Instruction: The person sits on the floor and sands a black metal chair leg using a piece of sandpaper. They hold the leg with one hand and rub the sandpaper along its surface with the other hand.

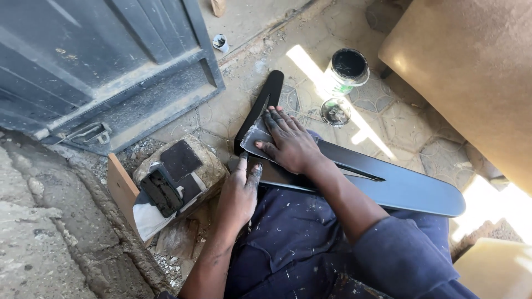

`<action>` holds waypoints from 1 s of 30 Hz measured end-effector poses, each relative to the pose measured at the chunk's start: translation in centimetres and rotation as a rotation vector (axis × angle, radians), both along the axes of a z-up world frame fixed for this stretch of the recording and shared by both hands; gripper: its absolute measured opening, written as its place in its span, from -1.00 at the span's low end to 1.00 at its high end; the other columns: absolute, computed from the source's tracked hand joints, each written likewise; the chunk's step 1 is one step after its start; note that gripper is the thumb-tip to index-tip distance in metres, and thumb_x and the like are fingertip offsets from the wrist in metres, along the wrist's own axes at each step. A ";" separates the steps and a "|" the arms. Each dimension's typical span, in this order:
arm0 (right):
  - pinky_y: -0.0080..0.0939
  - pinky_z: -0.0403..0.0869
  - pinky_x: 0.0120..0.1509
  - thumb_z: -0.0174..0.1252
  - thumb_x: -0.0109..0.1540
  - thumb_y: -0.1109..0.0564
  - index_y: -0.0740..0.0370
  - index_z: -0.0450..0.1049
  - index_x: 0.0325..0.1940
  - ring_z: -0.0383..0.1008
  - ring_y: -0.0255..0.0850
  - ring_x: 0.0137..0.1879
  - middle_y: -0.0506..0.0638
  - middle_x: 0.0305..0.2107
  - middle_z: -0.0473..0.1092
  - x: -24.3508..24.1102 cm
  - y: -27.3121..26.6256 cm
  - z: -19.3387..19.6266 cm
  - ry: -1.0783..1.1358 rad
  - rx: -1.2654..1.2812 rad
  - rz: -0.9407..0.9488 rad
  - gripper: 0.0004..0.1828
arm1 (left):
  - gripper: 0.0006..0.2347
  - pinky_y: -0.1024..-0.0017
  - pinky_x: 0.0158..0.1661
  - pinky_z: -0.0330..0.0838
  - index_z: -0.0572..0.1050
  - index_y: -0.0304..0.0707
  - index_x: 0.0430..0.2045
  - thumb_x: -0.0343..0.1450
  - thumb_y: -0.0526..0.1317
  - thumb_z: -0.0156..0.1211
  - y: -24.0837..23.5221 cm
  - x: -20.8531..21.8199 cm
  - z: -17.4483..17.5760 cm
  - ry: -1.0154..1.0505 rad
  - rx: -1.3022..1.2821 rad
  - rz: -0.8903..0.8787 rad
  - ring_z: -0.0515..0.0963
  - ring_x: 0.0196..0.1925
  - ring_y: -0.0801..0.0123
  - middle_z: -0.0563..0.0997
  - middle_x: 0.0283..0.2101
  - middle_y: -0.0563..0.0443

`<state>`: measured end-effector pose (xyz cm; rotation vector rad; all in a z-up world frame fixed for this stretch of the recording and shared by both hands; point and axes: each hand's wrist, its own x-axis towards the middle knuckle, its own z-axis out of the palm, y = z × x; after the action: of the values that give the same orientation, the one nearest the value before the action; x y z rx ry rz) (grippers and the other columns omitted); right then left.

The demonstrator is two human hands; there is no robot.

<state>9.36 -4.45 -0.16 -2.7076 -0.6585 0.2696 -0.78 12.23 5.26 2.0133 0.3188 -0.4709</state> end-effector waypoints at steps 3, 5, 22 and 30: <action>0.10 0.06 0.61 -0.05 0.34 -0.40 0.18 0.11 0.53 -0.01 0.11 0.58 0.20 0.46 0.07 0.5 -0.8 0.0 -0.039 0.115 0.086 -0.15 | -0.41 -0.03 0.34 0.21 0.21 -0.36 0.39 0.54 0.10 -0.13 0.6 -0.7 -1.7 0.003 -0.020 0.043 0.32 0.42 -0.12 0.35 0.35 -0.42; 0.14 0.19 0.53 0.06 0.31 -0.27 0.19 0.27 0.42 0.11 0.16 0.51 0.23 0.37 0.20 -0.2 -4.2 0.3 -0.104 0.173 0.162 -0.29 | -0.40 -0.08 0.34 0.20 0.24 -0.40 0.37 0.52 0.10 -0.11 0.5 -0.9 -0.9 -0.020 -0.045 0.039 0.33 0.41 -0.19 0.37 0.33 -0.47; 0.24 0.23 0.47 0.06 0.39 -0.07 0.28 0.32 0.41 0.09 0.27 0.49 0.31 0.36 0.21 1.6 -0.9 1.8 -0.161 0.283 0.336 -0.43 | -0.48 -0.08 0.24 0.34 0.37 -0.36 0.28 0.48 0.01 0.04 0.5 0.0 -1.8 -0.138 0.020 -0.039 0.44 0.32 -0.18 0.48 0.25 -0.40; 0.23 0.42 0.30 0.17 0.28 0.13 0.30 0.52 0.18 0.35 0.32 0.33 0.31 0.16 0.43 -3.1 -10.6 2.6 -0.166 0.345 0.239 -0.60 | -0.46 -0.11 0.24 0.33 0.17 0.02 0.44 0.52 0.08 -0.15 0.0 0.8 -1.8 0.009 0.024 -0.086 0.35 0.42 0.01 0.32 0.43 -0.06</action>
<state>6.27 -15.03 2.43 -2.3378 -0.9801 -0.0139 -0.02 12.23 3.46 2.0552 0.2452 -0.5315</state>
